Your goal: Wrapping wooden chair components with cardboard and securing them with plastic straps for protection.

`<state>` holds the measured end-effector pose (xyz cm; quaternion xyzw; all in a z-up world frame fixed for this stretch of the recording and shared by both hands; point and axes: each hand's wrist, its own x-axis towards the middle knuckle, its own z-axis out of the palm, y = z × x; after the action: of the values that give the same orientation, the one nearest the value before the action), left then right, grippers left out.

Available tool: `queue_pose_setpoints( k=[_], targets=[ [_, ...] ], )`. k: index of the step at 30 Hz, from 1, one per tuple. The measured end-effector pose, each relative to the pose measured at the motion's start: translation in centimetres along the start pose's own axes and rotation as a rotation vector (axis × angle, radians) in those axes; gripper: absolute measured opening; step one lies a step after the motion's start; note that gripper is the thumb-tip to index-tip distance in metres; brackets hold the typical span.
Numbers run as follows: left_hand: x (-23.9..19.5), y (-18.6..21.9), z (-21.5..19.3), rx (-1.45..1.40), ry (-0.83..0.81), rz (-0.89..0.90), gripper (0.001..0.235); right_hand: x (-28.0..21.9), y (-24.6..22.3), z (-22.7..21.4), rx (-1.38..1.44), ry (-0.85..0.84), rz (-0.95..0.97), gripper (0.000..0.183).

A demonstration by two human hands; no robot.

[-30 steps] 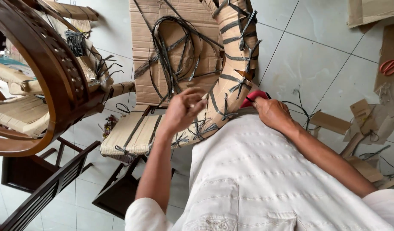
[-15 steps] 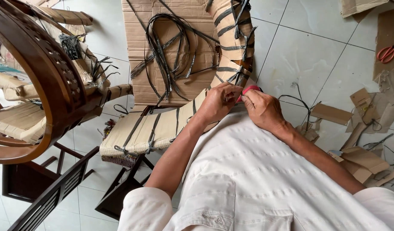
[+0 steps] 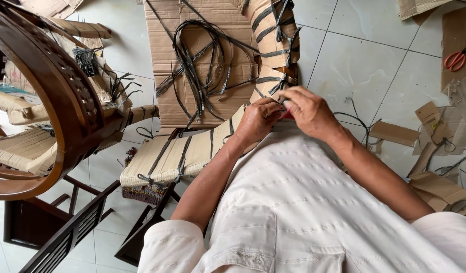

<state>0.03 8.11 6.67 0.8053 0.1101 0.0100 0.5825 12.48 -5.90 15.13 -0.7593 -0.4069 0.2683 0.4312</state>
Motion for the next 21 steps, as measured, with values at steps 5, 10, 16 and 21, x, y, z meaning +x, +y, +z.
queue_pose_setpoints(
  k=[5,10,16,21],
  targets=[
    [0.2,1.4,-0.9,-0.044,0.027,-0.039,0.008,-1.5,5.0,2.2,-0.051,0.006,0.061,0.012],
    [0.3,1.0,-1.3,-0.09,0.042,-0.117,0.006,-3.1,7.1,3.1,-0.101,0.034,0.095,0.008],
    [0.9,-2.4,0.2,-0.092,0.125,-0.266,0.011,-3.3,5.5,3.6,-0.095,0.07,0.103,0.009],
    [1.7,-2.6,-0.3,-0.281,0.059,-0.36,0.017,-2.3,4.4,4.5,-0.207,0.106,-0.026,0.024]
  ],
)
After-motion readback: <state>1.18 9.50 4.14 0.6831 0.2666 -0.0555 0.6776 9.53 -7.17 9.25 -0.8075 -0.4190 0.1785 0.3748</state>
